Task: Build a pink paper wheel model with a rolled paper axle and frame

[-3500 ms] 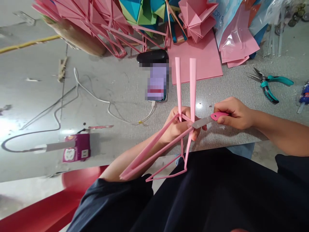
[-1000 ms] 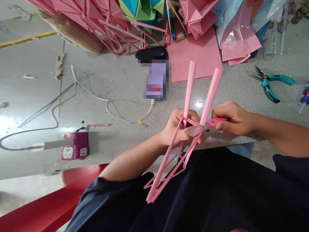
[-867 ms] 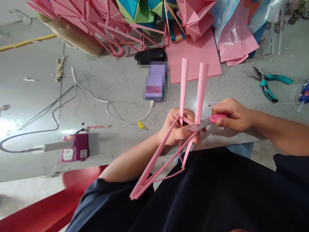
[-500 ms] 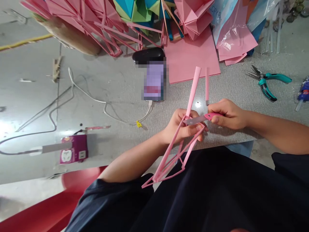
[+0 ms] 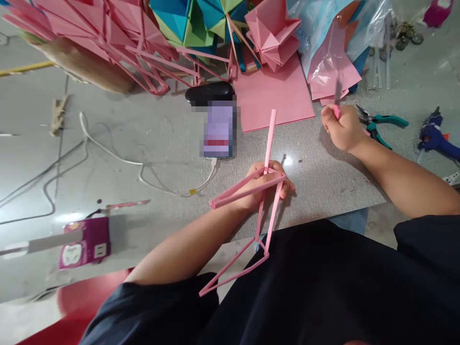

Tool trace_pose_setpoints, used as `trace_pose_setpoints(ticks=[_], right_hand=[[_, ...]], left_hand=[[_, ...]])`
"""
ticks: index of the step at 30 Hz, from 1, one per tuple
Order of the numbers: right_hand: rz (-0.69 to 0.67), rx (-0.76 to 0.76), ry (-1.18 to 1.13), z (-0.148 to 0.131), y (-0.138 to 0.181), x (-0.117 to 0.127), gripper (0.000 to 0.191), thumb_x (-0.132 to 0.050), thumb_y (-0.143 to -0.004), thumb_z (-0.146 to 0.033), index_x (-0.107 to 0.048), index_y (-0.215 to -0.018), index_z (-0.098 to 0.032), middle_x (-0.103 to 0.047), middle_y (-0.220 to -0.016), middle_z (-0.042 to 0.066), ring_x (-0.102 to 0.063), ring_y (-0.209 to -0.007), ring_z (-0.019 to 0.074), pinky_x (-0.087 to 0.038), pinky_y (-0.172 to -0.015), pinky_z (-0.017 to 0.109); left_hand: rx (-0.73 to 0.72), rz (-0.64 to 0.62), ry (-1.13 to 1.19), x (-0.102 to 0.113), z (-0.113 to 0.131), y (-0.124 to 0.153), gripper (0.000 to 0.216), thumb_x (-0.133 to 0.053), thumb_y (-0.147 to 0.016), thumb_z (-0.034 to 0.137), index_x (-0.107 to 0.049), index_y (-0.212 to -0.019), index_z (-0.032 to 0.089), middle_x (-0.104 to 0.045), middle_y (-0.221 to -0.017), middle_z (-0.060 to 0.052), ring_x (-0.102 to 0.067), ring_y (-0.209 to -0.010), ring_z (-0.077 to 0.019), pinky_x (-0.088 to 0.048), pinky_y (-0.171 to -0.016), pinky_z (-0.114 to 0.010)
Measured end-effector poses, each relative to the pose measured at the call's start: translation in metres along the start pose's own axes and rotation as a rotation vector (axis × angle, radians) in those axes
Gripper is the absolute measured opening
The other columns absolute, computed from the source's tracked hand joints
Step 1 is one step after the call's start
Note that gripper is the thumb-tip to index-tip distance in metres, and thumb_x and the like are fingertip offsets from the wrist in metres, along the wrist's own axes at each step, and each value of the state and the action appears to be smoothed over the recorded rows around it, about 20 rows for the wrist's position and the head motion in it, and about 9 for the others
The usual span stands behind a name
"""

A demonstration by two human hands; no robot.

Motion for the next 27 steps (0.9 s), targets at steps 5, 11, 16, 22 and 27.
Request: trace_pose_setpoints(ticks=[5,11,16,22,27], right_hand=[[0.048,-0.049,0.266,-0.001,0.007,0.045,0.041,-0.075,-0.112,-0.056,-0.065,-0.085,-0.027,-0.052,-0.071,0.003,-0.048,-0.075,0.024,-0.032,-0.074,0.04],[-0.188,-0.468,0.564,0.005,0.019,0.083,0.039,-0.092,-0.096,-0.022,-0.068,-0.064,-0.023,-0.048,-0.055,-0.002,-0.043,-0.064,0.017,-0.031,-0.073,0.039],[-0.091,-0.489,0.734,0.003,0.017,0.07,0.046,-0.091,-0.093,-0.017,-0.058,-0.062,-0.021,-0.038,-0.065,-0.001,-0.053,-0.077,0.0211,-0.033,-0.082,0.042],[-0.087,-0.353,0.607,0.018,0.011,0.07,0.043,-0.087,-0.089,-0.021,-0.052,-0.064,-0.024,-0.039,-0.06,-0.001,-0.05,-0.073,0.0221,-0.038,-0.079,0.041],[0.106,-0.343,0.136,0.04,-0.008,0.076,0.041,-0.065,-0.11,-0.038,-0.053,-0.073,-0.027,-0.051,-0.063,0.001,-0.047,-0.066,0.0193,-0.04,-0.07,0.038]], left_hand=[[0.031,0.031,0.101,0.009,-0.005,-0.004,0.059,-0.104,-0.088,0.067,-0.07,-0.071,0.022,-0.065,-0.051,0.004,-0.068,-0.049,-0.013,-0.074,-0.081,-0.033],[0.052,0.076,0.139,0.017,-0.008,-0.004,0.053,-0.107,-0.085,0.061,-0.074,-0.076,0.021,-0.073,-0.062,0.003,-0.072,-0.054,-0.0133,-0.074,-0.081,-0.034],[0.086,0.122,0.17,0.019,-0.006,-0.006,0.053,-0.106,-0.087,0.057,-0.07,-0.074,0.02,-0.068,-0.058,0.005,-0.071,-0.052,-0.014,-0.075,-0.082,-0.034],[0.102,0.093,0.184,0.013,-0.003,-0.006,0.058,-0.107,-0.083,0.061,-0.066,-0.068,0.022,-0.059,-0.051,0.008,-0.063,-0.047,-0.0122,-0.072,-0.079,-0.032],[0.116,0.084,0.155,0.013,-0.005,-0.006,0.055,-0.099,-0.091,0.056,-0.064,-0.067,0.022,-0.057,-0.051,0.007,-0.065,-0.049,-0.0133,-0.073,-0.082,-0.034]])
Point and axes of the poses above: each hand's wrist, its own y-axis away from the middle knuckle, its own x-axis out of the back of the hand, z = x × y, the point moved 5 cm from there along -y, towards the middle knuckle
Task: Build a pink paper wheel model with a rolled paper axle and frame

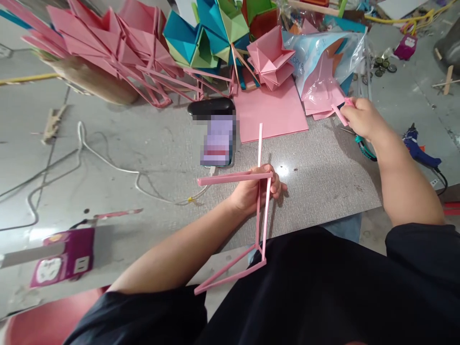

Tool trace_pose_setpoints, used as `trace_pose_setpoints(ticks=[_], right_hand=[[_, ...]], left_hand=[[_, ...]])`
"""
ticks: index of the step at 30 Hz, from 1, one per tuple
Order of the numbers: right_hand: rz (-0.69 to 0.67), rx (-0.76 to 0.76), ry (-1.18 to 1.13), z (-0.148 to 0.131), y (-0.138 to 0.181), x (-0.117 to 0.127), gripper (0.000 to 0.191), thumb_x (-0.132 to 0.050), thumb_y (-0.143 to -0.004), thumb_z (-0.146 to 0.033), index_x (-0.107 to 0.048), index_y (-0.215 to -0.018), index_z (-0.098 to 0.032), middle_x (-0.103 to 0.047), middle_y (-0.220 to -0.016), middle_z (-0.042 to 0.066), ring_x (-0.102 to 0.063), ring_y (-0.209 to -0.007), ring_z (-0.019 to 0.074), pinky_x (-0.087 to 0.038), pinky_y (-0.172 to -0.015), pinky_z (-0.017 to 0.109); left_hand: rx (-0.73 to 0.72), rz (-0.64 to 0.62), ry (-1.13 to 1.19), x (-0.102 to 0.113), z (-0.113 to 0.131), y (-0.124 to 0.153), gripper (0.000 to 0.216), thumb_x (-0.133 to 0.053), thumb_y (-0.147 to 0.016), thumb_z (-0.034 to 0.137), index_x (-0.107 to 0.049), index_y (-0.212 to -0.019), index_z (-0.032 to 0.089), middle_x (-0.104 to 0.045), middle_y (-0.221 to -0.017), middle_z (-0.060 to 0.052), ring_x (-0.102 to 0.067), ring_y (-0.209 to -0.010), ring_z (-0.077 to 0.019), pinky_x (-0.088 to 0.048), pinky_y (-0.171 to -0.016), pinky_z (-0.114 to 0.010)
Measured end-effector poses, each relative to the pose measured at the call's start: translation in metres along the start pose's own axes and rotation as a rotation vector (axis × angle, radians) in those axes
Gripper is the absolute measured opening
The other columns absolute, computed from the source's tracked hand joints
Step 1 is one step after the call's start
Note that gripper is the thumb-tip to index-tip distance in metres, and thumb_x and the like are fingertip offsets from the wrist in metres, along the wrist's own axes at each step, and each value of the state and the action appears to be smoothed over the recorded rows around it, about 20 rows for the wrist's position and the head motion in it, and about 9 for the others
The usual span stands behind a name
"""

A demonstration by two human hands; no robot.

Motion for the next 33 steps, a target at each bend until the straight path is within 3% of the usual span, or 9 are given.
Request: trace_pose_setpoints(ticks=[3,5,8,13,20,23,27,30,33], right_hand=[[0.034,-0.069,-0.065,0.005,-0.013,-0.005,0.032,-0.059,-0.113,-0.032,-0.055,-0.082,-0.026,-0.063,-0.073,0.004,-0.051,-0.068,0.0194,-0.045,-0.074,0.038],[0.083,-0.087,0.023,0.006,-0.015,-0.002,0.027,-0.057,-0.113,-0.026,-0.056,-0.086,-0.026,-0.065,-0.078,0.004,-0.054,-0.071,0.0206,-0.047,-0.078,0.039],[0.146,-0.052,0.224,0.007,-0.008,0.005,0.031,-0.064,-0.11,-0.031,-0.057,-0.081,-0.027,-0.056,-0.073,0.003,-0.056,-0.075,0.024,-0.048,-0.078,0.041],[0.008,0.0,0.313,0.016,0.006,-0.005,0.038,-0.091,-0.092,-0.047,-0.064,-0.073,-0.027,-0.05,-0.064,0.002,-0.059,-0.074,0.0283,-0.051,-0.073,0.045],[0.04,-0.074,0.461,0.008,0.012,-0.018,0.036,-0.088,-0.089,-0.031,-0.057,-0.072,-0.026,-0.04,-0.068,0.0,-0.062,-0.083,0.03,-0.049,-0.083,0.046],[0.009,-0.06,0.368,-0.003,0.014,-0.012,0.042,-0.085,-0.093,-0.027,-0.051,-0.068,-0.028,-0.039,-0.062,-0.001,-0.052,-0.073,0.0241,-0.044,-0.076,0.041],[-0.068,-0.103,0.068,-0.002,0.016,0.01,0.04,-0.078,-0.099,-0.024,-0.057,-0.066,-0.025,-0.054,-0.056,0.001,-0.045,-0.059,0.0157,-0.035,-0.062,0.039],[-0.125,-0.126,-0.171,0.02,0.009,0.027,0.038,-0.086,-0.09,-0.02,-0.06,-0.064,-0.024,-0.056,-0.055,0.002,-0.049,-0.057,0.0134,-0.034,-0.059,0.039],[-0.067,-0.081,-0.377,0.051,-0.01,0.037,0.037,-0.095,-0.083,-0.028,-0.062,-0.068,-0.026,-0.051,-0.054,-0.001,-0.043,-0.054,0.0119,-0.027,-0.055,0.041]], left_hand=[[0.001,-0.007,0.004,-0.001,0.0,-0.001,0.055,-0.101,-0.09,0.055,-0.063,-0.066,0.022,-0.057,-0.051,0.006,-0.066,-0.049,-0.0135,-0.073,-0.083,-0.034],[-0.004,-0.017,0.004,-0.003,0.001,-0.001,0.055,-0.101,-0.09,0.054,-0.062,-0.066,0.022,-0.058,-0.051,0.006,-0.066,-0.049,-0.0127,-0.073,-0.084,-0.032],[-0.008,-0.023,0.0,-0.005,0.002,-0.001,0.055,-0.1,-0.091,0.054,-0.063,-0.066,0.022,-0.061,-0.053,0.006,-0.066,-0.05,-0.013,-0.074,-0.084,-0.033],[0.003,-0.014,0.001,-0.004,0.001,0.0,0.051,-0.097,-0.094,0.052,-0.065,-0.068,0.021,-0.063,-0.054,0.004,-0.068,-0.05,-0.0143,-0.074,-0.087,-0.036],[0.008,-0.012,0.035,-0.001,0.0,0.0,0.046,-0.095,-0.097,0.047,-0.066,-0.072,0.022,-0.066,-0.057,0.005,-0.071,-0.053,-0.0136,-0.075,-0.09,-0.035],[0.013,0.005,0.044,-0.001,-0.001,0.0,0.044,-0.096,-0.095,0.044,-0.066,-0.073,0.021,-0.066,-0.056,0.005,-0.071,-0.052,-0.0137,-0.074,-0.089,-0.035],[0.012,0.006,0.055,-0.003,-0.001,0.0,0.041,-0.096,-0.095,0.043,-0.068,-0.074,0.022,-0.067,-0.056,0.005,-0.071,-0.052,-0.0137,-0.074,-0.088,-0.034],[0.003,-0.013,0.065,-0.005,-0.001,-0.001,0.043,-0.099,-0.093,0.045,-0.068,-0.074,0.022,-0.068,-0.057,0.005,-0.07,-0.052,-0.0138,-0.074,-0.088,-0.034],[0.002,-0.037,0.055,-0.005,-0.003,-0.002,0.051,-0.1,-0.093,0.05,-0.064,-0.069,0.022,-0.067,-0.057,0.004,-0.07,-0.053,-0.0135,-0.073,-0.089,-0.035]])
Point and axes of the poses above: each hand's wrist, its own y-axis away from the middle knuckle, its own x-axis out of the back of the hand, z = x × y, the point moved 5 cm from there along -y, towards the middle knuckle
